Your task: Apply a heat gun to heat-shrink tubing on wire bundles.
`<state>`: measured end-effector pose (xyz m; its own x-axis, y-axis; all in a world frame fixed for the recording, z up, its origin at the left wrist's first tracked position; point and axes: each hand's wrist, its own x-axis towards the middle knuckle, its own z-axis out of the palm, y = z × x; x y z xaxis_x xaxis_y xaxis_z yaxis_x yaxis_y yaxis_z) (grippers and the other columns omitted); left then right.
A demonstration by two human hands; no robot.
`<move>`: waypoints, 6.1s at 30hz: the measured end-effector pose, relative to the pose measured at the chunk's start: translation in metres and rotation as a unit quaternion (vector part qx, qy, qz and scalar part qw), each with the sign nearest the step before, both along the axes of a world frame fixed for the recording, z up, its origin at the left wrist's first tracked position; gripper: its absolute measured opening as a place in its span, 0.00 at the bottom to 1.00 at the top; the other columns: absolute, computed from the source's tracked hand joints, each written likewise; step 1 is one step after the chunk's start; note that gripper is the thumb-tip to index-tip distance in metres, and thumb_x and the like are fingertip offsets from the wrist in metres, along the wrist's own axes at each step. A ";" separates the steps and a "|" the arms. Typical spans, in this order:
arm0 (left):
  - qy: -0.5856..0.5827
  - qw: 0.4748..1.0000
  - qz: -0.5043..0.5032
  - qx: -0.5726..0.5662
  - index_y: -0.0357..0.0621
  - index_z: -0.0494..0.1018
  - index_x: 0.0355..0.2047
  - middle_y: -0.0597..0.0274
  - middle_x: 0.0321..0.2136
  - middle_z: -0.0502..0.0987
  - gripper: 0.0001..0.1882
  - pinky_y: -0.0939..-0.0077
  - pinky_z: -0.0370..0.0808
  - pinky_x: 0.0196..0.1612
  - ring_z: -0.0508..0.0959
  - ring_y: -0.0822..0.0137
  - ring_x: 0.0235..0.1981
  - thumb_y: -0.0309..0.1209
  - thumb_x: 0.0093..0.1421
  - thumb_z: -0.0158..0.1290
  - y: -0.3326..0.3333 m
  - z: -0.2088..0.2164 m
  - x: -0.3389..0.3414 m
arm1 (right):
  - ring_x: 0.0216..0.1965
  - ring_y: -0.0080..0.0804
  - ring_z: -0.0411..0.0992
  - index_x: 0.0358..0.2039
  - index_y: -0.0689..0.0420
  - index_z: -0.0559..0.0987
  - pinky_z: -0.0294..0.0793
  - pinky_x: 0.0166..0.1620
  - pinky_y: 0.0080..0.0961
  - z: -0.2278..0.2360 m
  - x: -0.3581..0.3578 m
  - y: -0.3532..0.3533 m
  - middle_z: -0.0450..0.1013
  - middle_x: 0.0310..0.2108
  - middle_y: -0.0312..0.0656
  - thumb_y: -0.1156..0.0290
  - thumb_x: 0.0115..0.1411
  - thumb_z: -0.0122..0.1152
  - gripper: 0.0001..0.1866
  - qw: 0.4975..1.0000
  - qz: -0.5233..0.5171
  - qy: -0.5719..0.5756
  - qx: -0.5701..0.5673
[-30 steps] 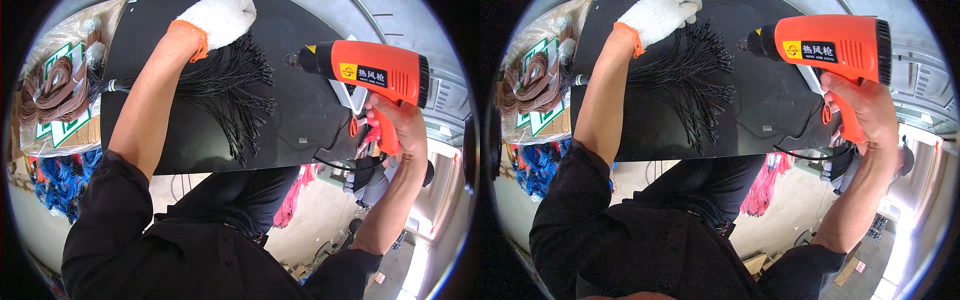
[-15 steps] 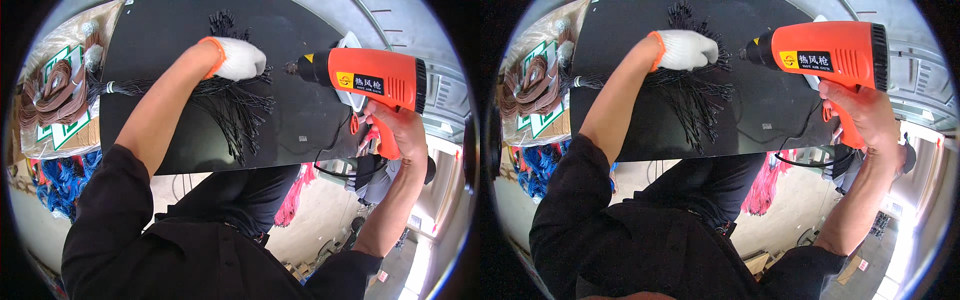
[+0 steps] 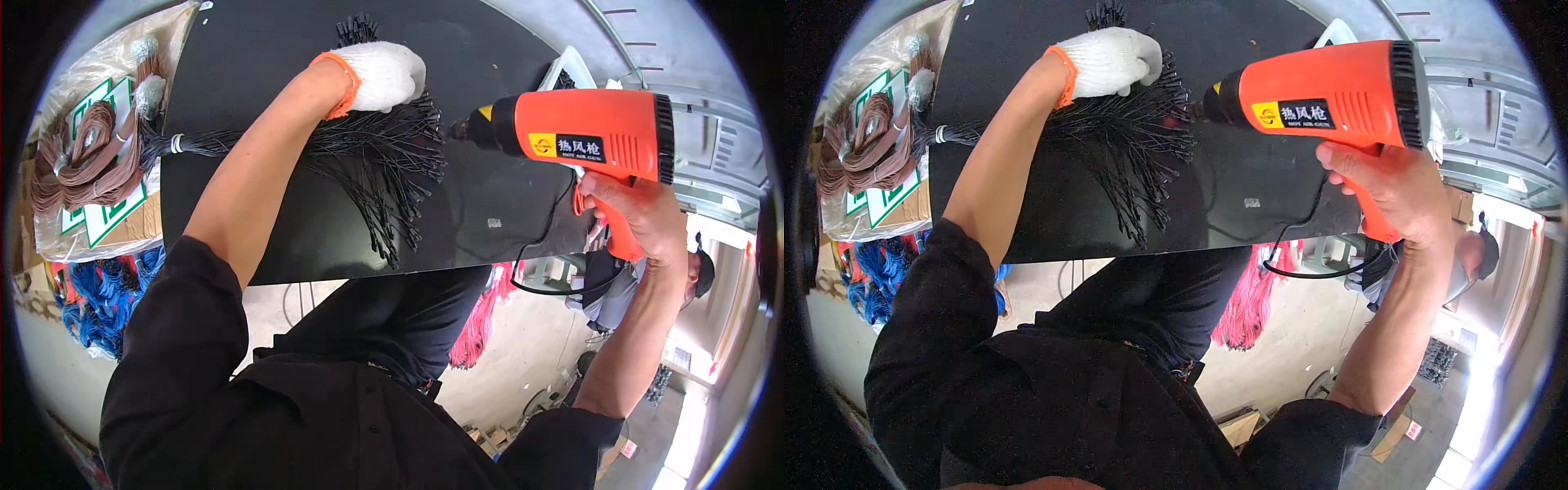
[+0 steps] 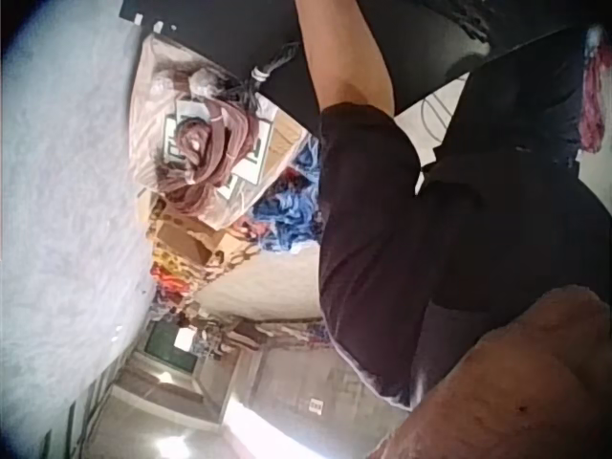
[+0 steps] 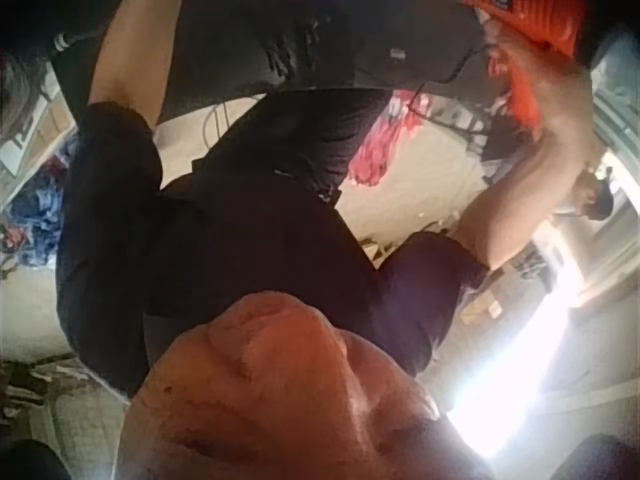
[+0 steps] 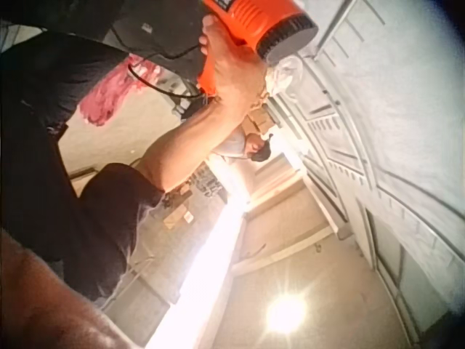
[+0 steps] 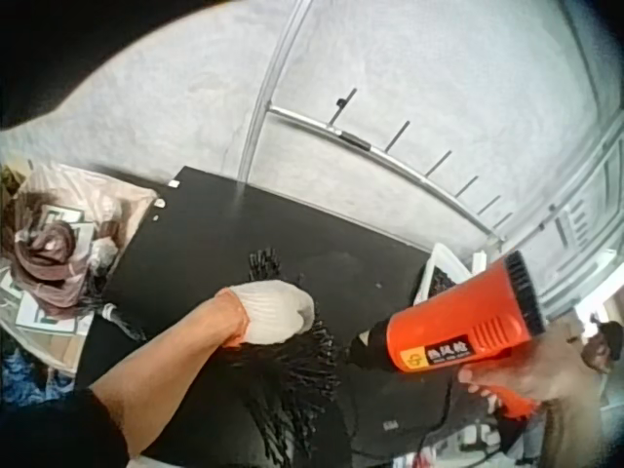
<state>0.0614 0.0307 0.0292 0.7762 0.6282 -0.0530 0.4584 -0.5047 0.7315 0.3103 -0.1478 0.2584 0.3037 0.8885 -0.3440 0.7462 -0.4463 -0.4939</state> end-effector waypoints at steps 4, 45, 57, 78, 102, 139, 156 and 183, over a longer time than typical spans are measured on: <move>0.020 0.999 -0.004 0.032 0.32 0.78 0.32 0.38 0.28 0.80 0.12 0.51 0.76 0.36 0.81 0.44 0.29 0.29 0.54 0.51 0.000 0.012 -0.009 | 0.33 0.27 0.79 0.46 0.59 0.84 0.78 0.37 0.25 -0.008 0.003 0.001 0.82 0.34 0.39 0.69 0.61 0.79 0.16 1.000 -0.010 0.020 0.011; -0.039 0.989 0.095 0.110 0.41 0.85 0.41 0.46 0.43 0.87 0.15 0.56 0.80 0.50 0.85 0.45 0.45 0.31 0.59 0.52 0.017 0.023 -0.035 | 0.33 0.27 0.80 0.46 0.60 0.85 0.79 0.37 0.25 -0.008 -0.017 0.028 0.82 0.34 0.39 0.70 0.61 0.77 0.14 0.999 0.024 -0.004 0.033; 0.144 0.964 -0.212 -0.073 0.42 0.83 0.54 0.52 0.45 0.87 0.22 0.61 0.82 0.46 0.87 0.60 0.35 0.28 0.63 0.47 -0.022 0.018 0.013 | 0.32 0.28 0.80 0.47 0.61 0.83 0.79 0.36 0.26 -0.005 0.000 -0.001 0.82 0.34 0.40 0.71 0.63 0.77 0.15 0.999 0.004 -0.017 0.027; 0.002 0.992 0.090 0.090 0.31 0.77 0.32 0.35 0.29 0.78 0.11 0.48 0.76 0.37 0.75 0.36 0.29 0.29 0.54 0.53 0.019 0.004 -0.034 | 0.31 0.28 0.79 0.49 0.62 0.83 0.79 0.36 0.26 -0.017 -0.004 0.006 0.82 0.36 0.40 0.75 0.62 0.76 0.16 1.000 0.026 -0.003 0.012; 0.145 0.969 -0.202 -0.007 0.43 0.84 0.55 0.50 0.48 0.87 0.24 0.61 0.81 0.53 0.87 0.55 0.46 0.27 0.59 0.49 -0.017 0.012 0.006 | 0.33 0.26 0.80 0.48 0.61 0.84 0.79 0.38 0.25 -0.022 -0.013 0.031 0.82 0.34 0.38 0.66 0.60 0.81 0.19 0.998 0.029 0.009 0.053; 0.184 0.979 0.035 0.079 0.38 0.84 0.44 0.45 0.44 0.86 0.17 0.52 0.81 0.47 0.86 0.42 0.42 0.31 0.60 0.51 0.020 -0.018 -0.023 | 0.30 0.23 0.77 0.44 0.61 0.86 0.77 0.36 0.23 -0.022 -0.036 0.051 0.81 0.31 0.36 0.65 0.64 0.76 0.14 0.996 0.083 -0.026 0.031; 0.235 0.970 -0.025 0.056 0.38 0.82 0.45 0.44 0.45 0.85 0.18 0.49 0.79 0.52 0.83 0.40 0.47 0.34 0.63 0.48 0.019 -0.023 -0.012 | 0.32 0.25 0.78 0.45 0.62 0.86 0.78 0.36 0.25 -0.022 -0.028 0.056 0.82 0.34 0.38 0.68 0.63 0.75 0.13 0.998 0.052 -0.009 0.044; 0.239 0.971 -0.015 0.027 0.44 0.83 0.53 0.49 0.53 0.84 0.21 0.55 0.76 0.62 0.81 0.46 0.56 0.37 0.67 0.47 0.017 -0.006 -0.016 | 0.30 0.25 0.77 0.45 0.61 0.85 0.77 0.36 0.25 -0.028 -0.025 0.055 0.81 0.32 0.37 0.67 0.63 0.75 0.14 0.997 0.068 -0.010 0.043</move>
